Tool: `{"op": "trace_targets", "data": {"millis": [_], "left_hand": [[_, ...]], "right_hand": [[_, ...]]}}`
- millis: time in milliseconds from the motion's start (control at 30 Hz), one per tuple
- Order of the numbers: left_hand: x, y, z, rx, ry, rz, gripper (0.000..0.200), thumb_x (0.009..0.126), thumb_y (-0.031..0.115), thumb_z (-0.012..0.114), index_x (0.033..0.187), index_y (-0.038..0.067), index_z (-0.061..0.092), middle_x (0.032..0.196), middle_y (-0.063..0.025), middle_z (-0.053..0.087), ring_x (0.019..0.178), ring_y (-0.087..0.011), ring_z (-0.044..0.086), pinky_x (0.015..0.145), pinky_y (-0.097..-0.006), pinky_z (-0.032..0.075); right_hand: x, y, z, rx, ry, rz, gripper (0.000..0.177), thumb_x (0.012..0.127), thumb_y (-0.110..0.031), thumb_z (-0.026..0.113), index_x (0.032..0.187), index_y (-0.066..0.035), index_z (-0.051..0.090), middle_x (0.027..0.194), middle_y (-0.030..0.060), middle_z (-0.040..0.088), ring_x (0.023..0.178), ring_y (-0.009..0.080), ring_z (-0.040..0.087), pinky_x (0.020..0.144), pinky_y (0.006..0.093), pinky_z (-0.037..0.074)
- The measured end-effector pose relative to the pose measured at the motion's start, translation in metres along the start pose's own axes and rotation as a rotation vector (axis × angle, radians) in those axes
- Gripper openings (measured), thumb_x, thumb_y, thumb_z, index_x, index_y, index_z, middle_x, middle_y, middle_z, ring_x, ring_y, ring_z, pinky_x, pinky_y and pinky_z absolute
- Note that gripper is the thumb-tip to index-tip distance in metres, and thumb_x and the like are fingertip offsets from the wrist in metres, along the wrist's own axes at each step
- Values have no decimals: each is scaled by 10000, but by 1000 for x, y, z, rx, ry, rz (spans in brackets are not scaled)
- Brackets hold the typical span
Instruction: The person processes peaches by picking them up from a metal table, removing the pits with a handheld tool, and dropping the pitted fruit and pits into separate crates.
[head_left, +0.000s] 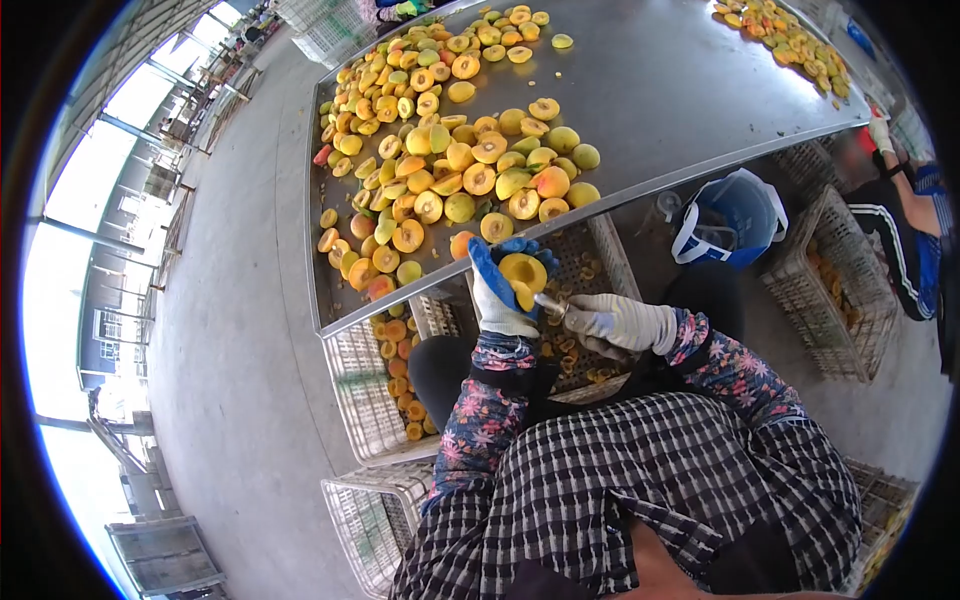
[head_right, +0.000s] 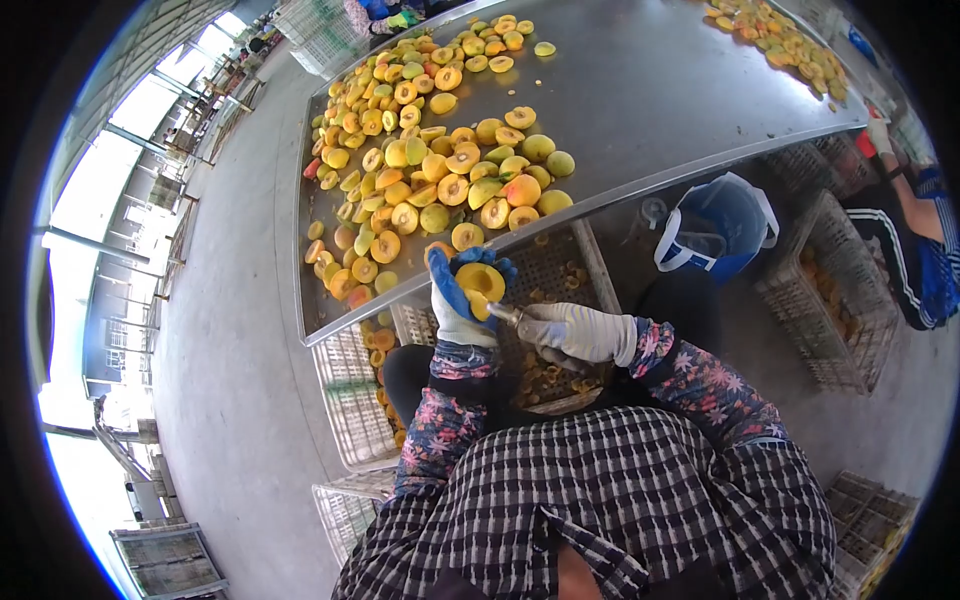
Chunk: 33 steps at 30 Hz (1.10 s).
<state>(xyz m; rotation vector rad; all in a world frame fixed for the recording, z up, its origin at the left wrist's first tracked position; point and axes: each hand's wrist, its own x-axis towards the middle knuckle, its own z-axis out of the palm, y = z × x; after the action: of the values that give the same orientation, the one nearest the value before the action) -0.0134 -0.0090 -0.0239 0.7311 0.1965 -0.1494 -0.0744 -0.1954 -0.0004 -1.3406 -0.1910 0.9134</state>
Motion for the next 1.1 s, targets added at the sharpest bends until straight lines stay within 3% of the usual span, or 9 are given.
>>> {"op": "trace_targets", "data": {"millis": [100,200,367,500,533,633,800,967,1100], "left_hand": [[5,0,0,30,28,46,598,992,577,435,898,12,607,839,-127,647,750,-292,654,727,-442,575],[2,1,10,73,18,11,591,999,559,439,896,2,609,831,-127,649,763,-285,655,746,-421,573],[7,17,4,20,72,146,582,1011,524,443,907,-18,627,863,-143,666,781,-277,658,761,-398,568],[9,77,-60,869,353,433,476,1022,395,482,1020,-47,657,894,-155,695,808,-266,674,789,-361,540],[-4,107,-58,841,420,258,451,1014,362,502,1069,-57,661,936,-158,704,856,-271,680,810,-358,527],[-3,159,-110,1820,404,273,400,957,358,564,1154,26,670,1127,-181,671,1068,-326,631,898,-411,484],[61,123,-84,1853,93,347,477,893,404,627,1208,46,645,1140,-222,654,1127,-355,601,968,-423,464],[123,72,-63,2121,-13,-160,555,828,393,698,1295,111,595,1350,-195,533,1188,-335,580,988,-405,483],[136,73,-61,2004,68,-311,544,794,280,753,1274,75,598,1278,-180,590,1133,-279,620,942,-378,518]], "right_hand": [[-4,-13,-6,198,88,-63,377,996,-453,531,1027,-79,561,674,1,525,510,80,519,435,228,407],[20,2,-3,-120,160,-195,385,1000,-447,520,1028,-66,571,712,0,554,594,69,571,506,227,448],[16,9,-10,-794,71,-254,423,988,-378,507,1132,13,577,948,263,661,964,449,623,858,467,492],[13,19,-29,-1113,47,94,490,976,-424,474,1163,14,590,994,280,668,998,423,634,909,476,482],[11,17,-31,-1107,48,105,486,976,-421,477,1160,13,592,993,279,668,996,424,634,907,474,483],[8,12,-30,-1079,37,105,464,971,-404,496,1146,13,600,989,278,669,983,426,636,898,468,490],[20,12,-25,-1092,7,74,463,971,-400,505,1175,8,584,967,266,673,958,420,644,865,467,504],[26,10,-20,-1075,20,107,484,973,-414,507,1209,4,566,928,259,675,908,418,651,820,470,516],[25,6,-16,-1067,16,132,500,970,-419,505,1206,19,558,962,259,674,947,417,648,849,461,508]]}}
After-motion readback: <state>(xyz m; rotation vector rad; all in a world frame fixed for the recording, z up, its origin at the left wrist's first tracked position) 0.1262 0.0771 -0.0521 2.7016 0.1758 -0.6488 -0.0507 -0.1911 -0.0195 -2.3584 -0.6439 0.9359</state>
